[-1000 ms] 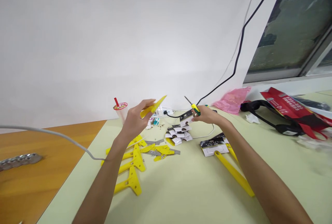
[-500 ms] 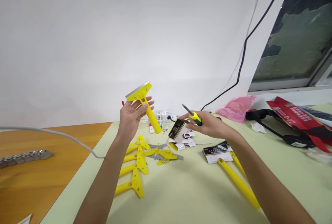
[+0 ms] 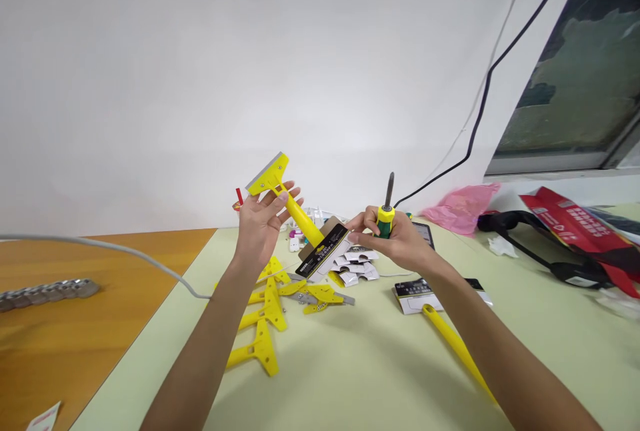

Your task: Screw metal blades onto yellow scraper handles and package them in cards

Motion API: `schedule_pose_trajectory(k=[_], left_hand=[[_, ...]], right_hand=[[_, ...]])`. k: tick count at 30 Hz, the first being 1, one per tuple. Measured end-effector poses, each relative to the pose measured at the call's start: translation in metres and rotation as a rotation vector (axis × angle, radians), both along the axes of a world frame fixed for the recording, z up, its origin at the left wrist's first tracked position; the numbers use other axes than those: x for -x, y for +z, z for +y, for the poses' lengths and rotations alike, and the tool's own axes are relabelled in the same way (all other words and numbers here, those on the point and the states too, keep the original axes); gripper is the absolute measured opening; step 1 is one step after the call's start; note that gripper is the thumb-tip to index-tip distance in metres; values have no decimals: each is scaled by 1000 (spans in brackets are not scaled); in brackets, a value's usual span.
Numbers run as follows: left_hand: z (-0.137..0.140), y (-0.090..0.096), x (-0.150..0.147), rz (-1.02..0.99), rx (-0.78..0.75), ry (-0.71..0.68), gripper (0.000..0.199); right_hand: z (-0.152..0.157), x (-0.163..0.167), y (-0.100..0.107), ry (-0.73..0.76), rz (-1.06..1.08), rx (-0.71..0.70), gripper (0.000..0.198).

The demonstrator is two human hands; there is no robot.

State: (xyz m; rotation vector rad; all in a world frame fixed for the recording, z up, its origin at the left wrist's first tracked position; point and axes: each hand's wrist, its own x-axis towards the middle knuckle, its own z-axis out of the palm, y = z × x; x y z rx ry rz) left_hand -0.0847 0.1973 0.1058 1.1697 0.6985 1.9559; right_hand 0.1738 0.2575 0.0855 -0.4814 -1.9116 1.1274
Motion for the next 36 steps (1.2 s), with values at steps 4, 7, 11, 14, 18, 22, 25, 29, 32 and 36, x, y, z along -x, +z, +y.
schedule_pose_trajectory(k=[4,7,11,14,18,22,25,29,32,36], left_hand=[[1,-4,-8,-23,5,-50,60],[4,-7,-11,-33,4,-78,75],[9,-12,-9,-39,-10,-75,85],[11,-15,-8,-35,-10,-61,86],[12,-17,-9,29,24,-63,81],[14,-20,-11,172,142,-80,66],[13,-22,-11,271,201,-54,59],[9,-20,-15,439,256,-79,61],[7,-20,-18,591,274,-50,57],[9,-21,-14,732,223,28,65]], right_hand=[[-3,9,0,-18,120,95,53],[-6,15,-1,-50,187,169,56],[-6,18,-2,-109,229,228,58],[-4,19,-5,-168,274,268,60],[-2,22,-8,-191,362,327,63],[-1,25,-10,-196,395,329,64],[0,25,-12,-206,379,305,62],[-1,27,-14,-200,328,280,61],[-2,29,-15,-202,316,256,58],[-3,29,-15,-230,300,216,55]])
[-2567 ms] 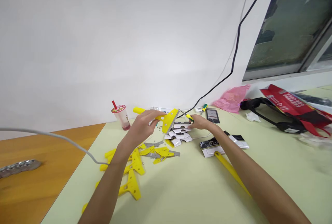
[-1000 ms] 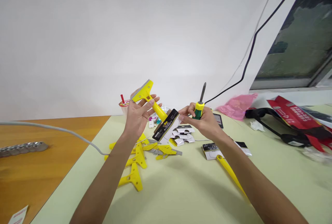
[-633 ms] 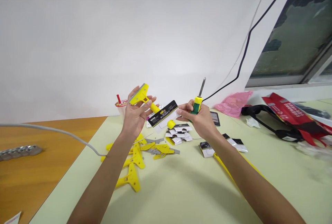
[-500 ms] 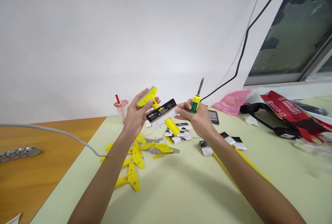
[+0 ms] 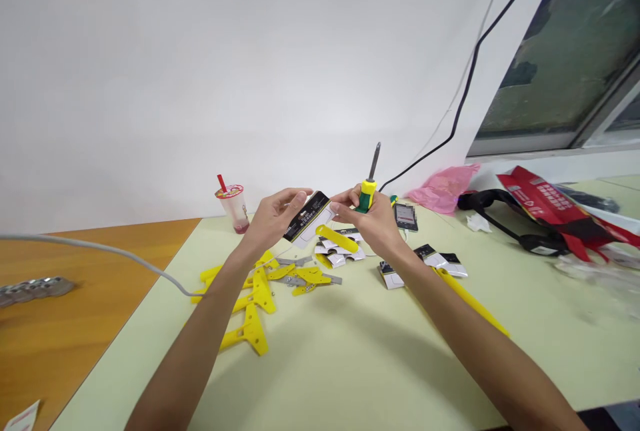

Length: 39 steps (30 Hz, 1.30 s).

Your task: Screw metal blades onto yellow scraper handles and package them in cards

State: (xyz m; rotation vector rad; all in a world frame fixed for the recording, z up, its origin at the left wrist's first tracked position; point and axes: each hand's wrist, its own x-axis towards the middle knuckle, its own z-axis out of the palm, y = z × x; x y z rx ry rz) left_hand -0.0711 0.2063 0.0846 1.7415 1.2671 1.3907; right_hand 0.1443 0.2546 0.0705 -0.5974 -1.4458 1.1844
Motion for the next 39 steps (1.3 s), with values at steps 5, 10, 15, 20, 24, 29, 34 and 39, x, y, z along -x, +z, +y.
schedule_pose_trajectory(k=[5,10,15,20,24,29,34,39], left_hand=[[-1,1,11,122,112,-108,78],[-9,8,3,100,189,-149,63],[-14,14,-5,134,76,-7,40],[-18,12,-9,135,-60,45,29],[-22,12,-13,114,-67,24,28],[-12,-2,-22,88,41,-76,35],[12,-53,-51,-32,266,-223,45],[24,-115,-96,-143,507,-310,56]], right_hand=[[0,-3,1,-3,0,-25,55],[3,-8,3,35,-51,-67,54],[7,-21,10,49,-170,-94,54],[1,-35,20,133,-291,-76,53],[-6,-43,27,166,-377,-71,51],[-1,-62,36,275,-571,-24,58],[23,-91,36,338,-1074,-72,41],[54,-114,25,319,-1313,-7,32]])
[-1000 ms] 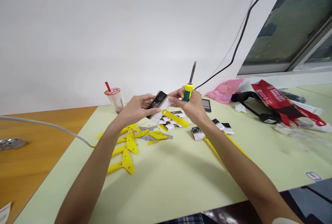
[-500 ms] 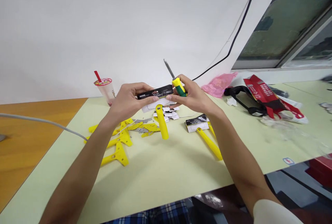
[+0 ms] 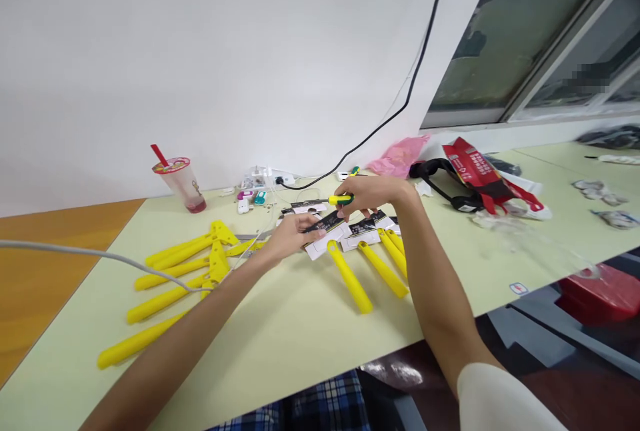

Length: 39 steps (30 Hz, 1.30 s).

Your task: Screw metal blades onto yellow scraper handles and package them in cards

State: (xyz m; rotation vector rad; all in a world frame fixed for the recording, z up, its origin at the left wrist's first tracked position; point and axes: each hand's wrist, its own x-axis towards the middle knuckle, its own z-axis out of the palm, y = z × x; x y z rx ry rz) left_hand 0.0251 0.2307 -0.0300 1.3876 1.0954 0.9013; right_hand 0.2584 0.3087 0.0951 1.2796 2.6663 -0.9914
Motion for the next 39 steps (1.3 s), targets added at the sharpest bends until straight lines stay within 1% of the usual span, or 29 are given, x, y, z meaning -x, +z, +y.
schedule_pose_trajectory(k=[2,4,7,9,11,14,16,18,20,22,24,26,29,31,33,35,37,39], left_hand=[[4,-20,-16,47,1,6,57],[9,-37,-30,92,-20,3,52],[21,-52,-47,144,-96,17,41],[28,-56,-56,184,-157,34,35],[32,-56,-63,237,-218,59,34],[25,-49,-61,328,-305,106,38],[10,-41,-47,377,-350,128,37],[-15,-30,-22,429,-389,101,34],[-47,-18,11,534,-443,-36,33],[-83,-8,48,639,-415,-86,28],[-119,0,84,734,-325,-18,28],[-151,3,115,816,-235,93,34],[-187,-2,152,896,-226,214,39],[-202,-10,171,904,-254,273,38],[-211,-17,186,901,-246,337,39],[-215,-22,197,884,-222,371,43],[-215,-25,204,850,-203,359,45],[-214,-26,206,822,-200,326,44]], right_hand=[[10,-9,-4,-81,4,-20,29],[16,-20,-5,-163,32,-47,30],[18,-36,-2,-220,101,-70,31],[16,-46,3,-214,160,-76,32],[11,-52,8,-192,215,-81,35],[3,-56,16,-187,227,-123,34],[-5,-56,22,-199,193,-172,30],[-12,-55,27,-202,149,-233,27],[-19,-53,31,-205,99,-282,26],[-23,-51,33,-192,80,-338,27],[-27,-47,35,-188,69,-379,27],[-33,-39,36,-164,82,-424,28],[-48,-18,32,-57,153,-467,31],[-61,3,23,11,237,-434,34],[-74,28,3,73,381,-343,40],[-83,54,-26,106,522,-177,46],[-87,77,-60,41,654,-33,50],[-84,96,-94,-43,741,53,54]])
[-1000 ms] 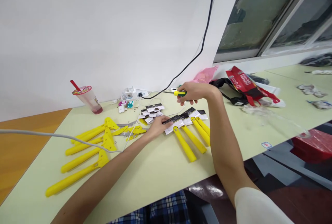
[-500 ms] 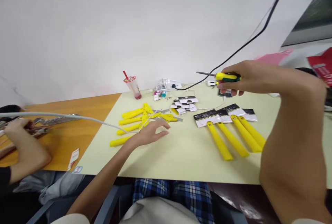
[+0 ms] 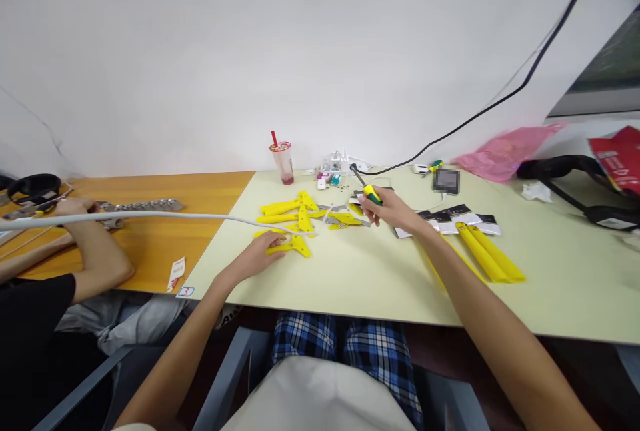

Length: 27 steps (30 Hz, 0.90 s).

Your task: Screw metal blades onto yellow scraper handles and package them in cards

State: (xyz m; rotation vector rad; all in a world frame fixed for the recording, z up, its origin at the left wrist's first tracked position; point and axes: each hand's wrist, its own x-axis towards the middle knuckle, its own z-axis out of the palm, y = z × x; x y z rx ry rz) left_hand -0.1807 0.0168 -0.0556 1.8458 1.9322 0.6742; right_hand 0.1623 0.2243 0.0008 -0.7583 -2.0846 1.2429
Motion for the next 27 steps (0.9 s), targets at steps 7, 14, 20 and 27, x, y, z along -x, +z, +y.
schedule_pose_trajectory(k=[7,14,20,27], left_hand=[[3,6,-40,-331,-29,-81,51],[32,-1,-120,-1173,306,-168,55],[85,-7,-148,-1373,353,-137,55],[120,-14,-128,-1420,248,-74,51]], right_hand=[[20,16,-72,-312,76,67,61],[27,16,-102,-439,1,-30,51],[31,18,-109,-453,-22,-178,46],[30,20,-117,-419,-89,-277,36]])
